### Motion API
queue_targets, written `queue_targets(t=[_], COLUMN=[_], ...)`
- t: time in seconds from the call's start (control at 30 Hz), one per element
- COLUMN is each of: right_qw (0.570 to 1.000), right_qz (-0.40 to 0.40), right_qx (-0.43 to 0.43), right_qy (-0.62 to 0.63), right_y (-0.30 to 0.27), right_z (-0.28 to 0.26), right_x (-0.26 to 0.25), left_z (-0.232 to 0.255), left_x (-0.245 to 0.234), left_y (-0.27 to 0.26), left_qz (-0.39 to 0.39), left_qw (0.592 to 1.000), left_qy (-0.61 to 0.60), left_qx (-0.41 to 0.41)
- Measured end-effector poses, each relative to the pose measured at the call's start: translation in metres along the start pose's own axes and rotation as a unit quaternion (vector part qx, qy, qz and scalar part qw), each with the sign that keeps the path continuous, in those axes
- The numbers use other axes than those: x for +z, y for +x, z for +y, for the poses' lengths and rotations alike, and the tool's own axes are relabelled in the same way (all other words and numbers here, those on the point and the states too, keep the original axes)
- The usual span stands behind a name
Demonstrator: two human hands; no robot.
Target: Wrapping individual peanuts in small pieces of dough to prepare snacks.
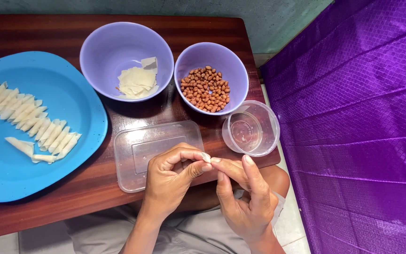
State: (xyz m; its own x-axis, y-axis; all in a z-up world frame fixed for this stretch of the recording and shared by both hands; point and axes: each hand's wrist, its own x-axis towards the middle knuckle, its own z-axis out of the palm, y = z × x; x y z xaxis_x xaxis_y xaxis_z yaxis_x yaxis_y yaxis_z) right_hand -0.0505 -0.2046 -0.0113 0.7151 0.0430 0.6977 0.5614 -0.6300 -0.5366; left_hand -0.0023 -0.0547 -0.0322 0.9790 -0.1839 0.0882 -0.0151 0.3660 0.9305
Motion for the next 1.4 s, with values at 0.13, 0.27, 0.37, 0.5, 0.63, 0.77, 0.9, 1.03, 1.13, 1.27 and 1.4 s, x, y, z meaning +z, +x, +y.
queue_targets(t=[0.13,0.27,0.37,0.5,0.63,0.77,0.9,1.03,1.13,1.27,1.4], right_qw=[1.000,1.000,1.000,1.000,1.000,0.999,0.998,0.999,0.999,0.998,0.995], right_qz=[-0.007,-0.008,-0.008,-0.004,0.017,0.022,0.004,0.001,0.023,-0.009,-0.050], right_qx=[0.002,-0.011,-0.015,-0.025,-0.007,-0.017,-0.035,-0.025,0.005,-0.013,0.011], right_qy=[0.010,0.019,0.016,0.012,0.004,0.017,0.043,0.037,0.025,0.057,0.084], right_y=[-0.002,-0.002,-0.003,-0.002,-0.001,-0.003,-0.003,-0.006,-0.004,0.003,0.015], right_z=[-0.001,-0.001,-0.001,-0.001,-0.005,-0.004,-0.003,-0.003,-0.007,-0.014,-0.030], right_x=[0.004,0.006,0.006,0.005,0.003,0.005,0.007,0.006,0.006,0.020,0.047], left_z=[0.004,0.002,0.002,0.003,0.005,0.000,-0.001,0.004,0.007,0.011,0.026], left_x=[-0.003,-0.004,-0.005,-0.005,-0.004,-0.004,-0.005,-0.008,-0.010,-0.024,-0.053], left_y=[0.000,-0.002,-0.002,-0.004,-0.005,-0.007,-0.008,-0.008,-0.008,-0.016,-0.031], left_qz=[0.004,0.012,0.013,0.009,-0.005,-0.004,0.002,0.010,0.012,0.023,0.056], left_qw=[0.999,0.997,0.998,0.998,0.998,0.999,0.998,0.998,0.998,0.997,0.990], left_qy=[0.026,0.054,0.038,0.024,0.017,0.004,0.012,0.013,0.009,0.016,0.080], left_qx=[0.023,0.059,0.055,0.058,0.062,0.053,0.057,0.060,0.062,0.067,0.103])
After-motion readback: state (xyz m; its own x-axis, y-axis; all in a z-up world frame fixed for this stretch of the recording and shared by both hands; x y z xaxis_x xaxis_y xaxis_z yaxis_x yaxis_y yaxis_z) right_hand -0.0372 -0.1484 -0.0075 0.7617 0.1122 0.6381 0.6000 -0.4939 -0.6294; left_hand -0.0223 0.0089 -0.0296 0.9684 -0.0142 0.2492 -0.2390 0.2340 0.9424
